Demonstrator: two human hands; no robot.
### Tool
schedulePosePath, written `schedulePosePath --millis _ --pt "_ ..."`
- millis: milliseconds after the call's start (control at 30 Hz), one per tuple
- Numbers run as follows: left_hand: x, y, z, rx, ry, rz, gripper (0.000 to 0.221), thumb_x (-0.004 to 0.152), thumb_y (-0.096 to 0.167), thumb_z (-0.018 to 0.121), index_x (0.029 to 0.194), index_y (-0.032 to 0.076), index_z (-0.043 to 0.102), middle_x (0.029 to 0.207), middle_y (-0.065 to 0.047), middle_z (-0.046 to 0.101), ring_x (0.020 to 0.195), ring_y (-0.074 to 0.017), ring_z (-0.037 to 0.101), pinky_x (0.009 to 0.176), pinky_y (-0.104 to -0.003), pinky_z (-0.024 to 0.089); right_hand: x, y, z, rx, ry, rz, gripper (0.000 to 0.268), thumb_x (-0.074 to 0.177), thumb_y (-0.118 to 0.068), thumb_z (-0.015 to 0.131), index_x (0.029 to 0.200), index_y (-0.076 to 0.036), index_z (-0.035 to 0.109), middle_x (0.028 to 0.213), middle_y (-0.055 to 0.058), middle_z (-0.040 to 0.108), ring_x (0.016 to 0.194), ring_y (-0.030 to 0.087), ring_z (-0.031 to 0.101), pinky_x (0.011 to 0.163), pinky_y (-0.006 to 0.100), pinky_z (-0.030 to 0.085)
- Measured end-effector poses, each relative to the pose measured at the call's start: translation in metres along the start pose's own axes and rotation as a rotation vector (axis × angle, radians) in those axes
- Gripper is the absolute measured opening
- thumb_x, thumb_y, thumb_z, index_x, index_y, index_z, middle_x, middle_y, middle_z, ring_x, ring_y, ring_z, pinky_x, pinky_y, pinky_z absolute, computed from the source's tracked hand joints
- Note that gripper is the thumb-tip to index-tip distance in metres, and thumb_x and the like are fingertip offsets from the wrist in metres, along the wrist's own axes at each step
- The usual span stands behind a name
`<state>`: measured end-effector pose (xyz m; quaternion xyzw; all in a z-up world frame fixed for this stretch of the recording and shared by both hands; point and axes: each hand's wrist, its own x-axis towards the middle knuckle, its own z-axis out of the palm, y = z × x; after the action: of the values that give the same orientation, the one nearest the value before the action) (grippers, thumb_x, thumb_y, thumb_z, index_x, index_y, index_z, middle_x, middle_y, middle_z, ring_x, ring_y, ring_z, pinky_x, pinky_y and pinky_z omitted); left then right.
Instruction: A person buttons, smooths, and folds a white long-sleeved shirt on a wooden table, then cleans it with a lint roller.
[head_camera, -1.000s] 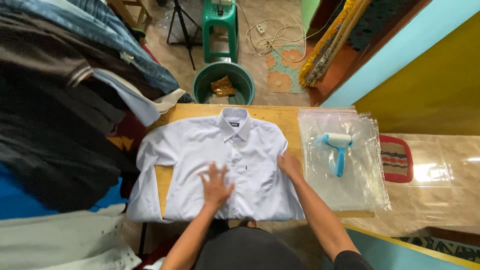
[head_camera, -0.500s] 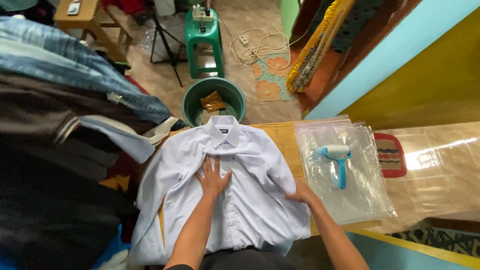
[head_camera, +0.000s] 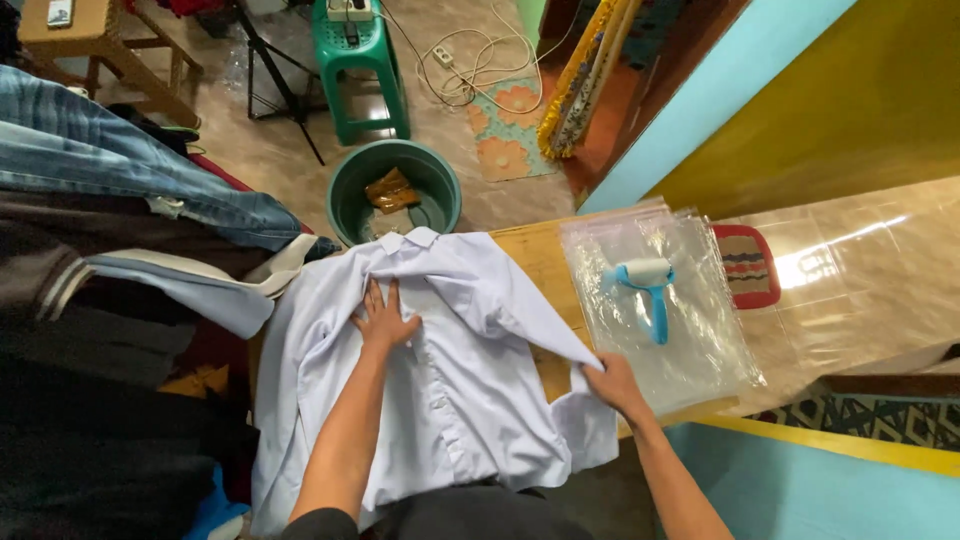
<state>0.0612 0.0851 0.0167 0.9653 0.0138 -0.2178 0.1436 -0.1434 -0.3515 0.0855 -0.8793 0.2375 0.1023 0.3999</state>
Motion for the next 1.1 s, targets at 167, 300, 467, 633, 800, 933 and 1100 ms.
schedulePosePath --millis 167,300,467,633,800,933,1100 --pt "-0.055 0.019 0.041 0.028 0.265 0.086 0.089 0.083 0.045 0.063 0.161 0.019 0.029 0.164 -0.027 0.022 0.155 -0.0402 0.018 0.111 -0.078 0.017 -0.028 -0.097 -0.019 0.088 0.221 -0.133 0.012 0.075 -0.025 0.077 0.08 -0.014 0.077 0.072 0.01 0.069 0.075 0.027 0.07 0.07 0.036 0.055" --pt "-0.12 0.086 0.07 -0.71 0.202 0.103 0.039 0.098 0.044 0.061 0.114 0.009 0.068 0.104 -0.027 0.073 0.105 -0.0452 0.071 0.087 -0.059 0.055 -0.072 -0.187 -0.007 0.21 0.06 -0.275 0.029 0.082 -0.032 0.084 0.097 -0.008 0.079 0.09 0.019 0.076 0.077 0.035 0.075 0.066 0.041 0.06" --pt "-0.179 0.121 0.095 -1.592 -0.42 0.269 0.071 0.1 0.063 0.029 0.14 0.009 0.055 0.127 -0.021 0.067 0.115 -0.0397 0.067 0.094 -0.059 0.055 -0.088 -0.19 0.039 0.542 -0.472 -0.196 0.042 0.096 -0.036 0.071 0.129 -0.011 0.071 0.127 0.008 0.071 0.106 0.018 0.069 0.089 0.036 0.06" --pt "-0.214 0.12 0.047 -2.292 -0.702 -0.259 0.091 0.084 0.089 0.039 0.137 0.018 0.062 0.13 -0.014 0.067 0.111 -0.0406 0.065 0.097 -0.062 0.052 -0.141 -0.223 -0.017 0.541 -0.731 -0.356 0.041 0.103 -0.027 0.058 0.137 -0.005 0.066 0.148 0.022 0.058 0.139 0.032 0.047 0.116 0.05 0.037" --pt "-0.122 0.077 0.205 -2.131 -0.681 -0.327 0.054 0.09 0.053 0.063 0.125 0.012 0.073 0.12 -0.012 0.076 0.107 -0.0332 0.072 0.098 -0.054 0.055 -0.146 -0.176 -0.007 0.796 -0.855 -0.023 0.042 0.098 -0.024 0.062 0.134 -0.002 0.069 0.129 0.01 0.071 0.118 0.019 0.067 0.105 0.04 0.051" --pt "-0.135 0.077 0.206 -2.101 -0.638 -0.341 0.058 0.091 0.056 0.06 0.129 0.013 0.069 0.124 -0.013 0.072 0.111 -0.0349 0.069 0.1 -0.056 0.053 -0.088 -0.089 0.052 1.069 -0.663 0.176 0.024 0.1 -0.03 0.062 0.114 -0.016 0.074 0.113 0.008 0.077 0.106 0.026 0.074 0.099 0.045 0.057" --pt "-0.148 0.1 0.19 -1.973 -0.563 -0.378 0.069 0.093 0.064 0.051 0.14 0.014 0.055 0.136 -0.015 0.06 0.122 -0.0398 0.059 0.103 -0.06 0.048 -0.099 -0.065 0.099 0.862 -0.715 0.297 0.062 0.093 -0.044 0.079 0.146 -0.023 0.054 0.078 -0.007 0.051 0.062 0.009 0.052 0.06 0.026 0.05"
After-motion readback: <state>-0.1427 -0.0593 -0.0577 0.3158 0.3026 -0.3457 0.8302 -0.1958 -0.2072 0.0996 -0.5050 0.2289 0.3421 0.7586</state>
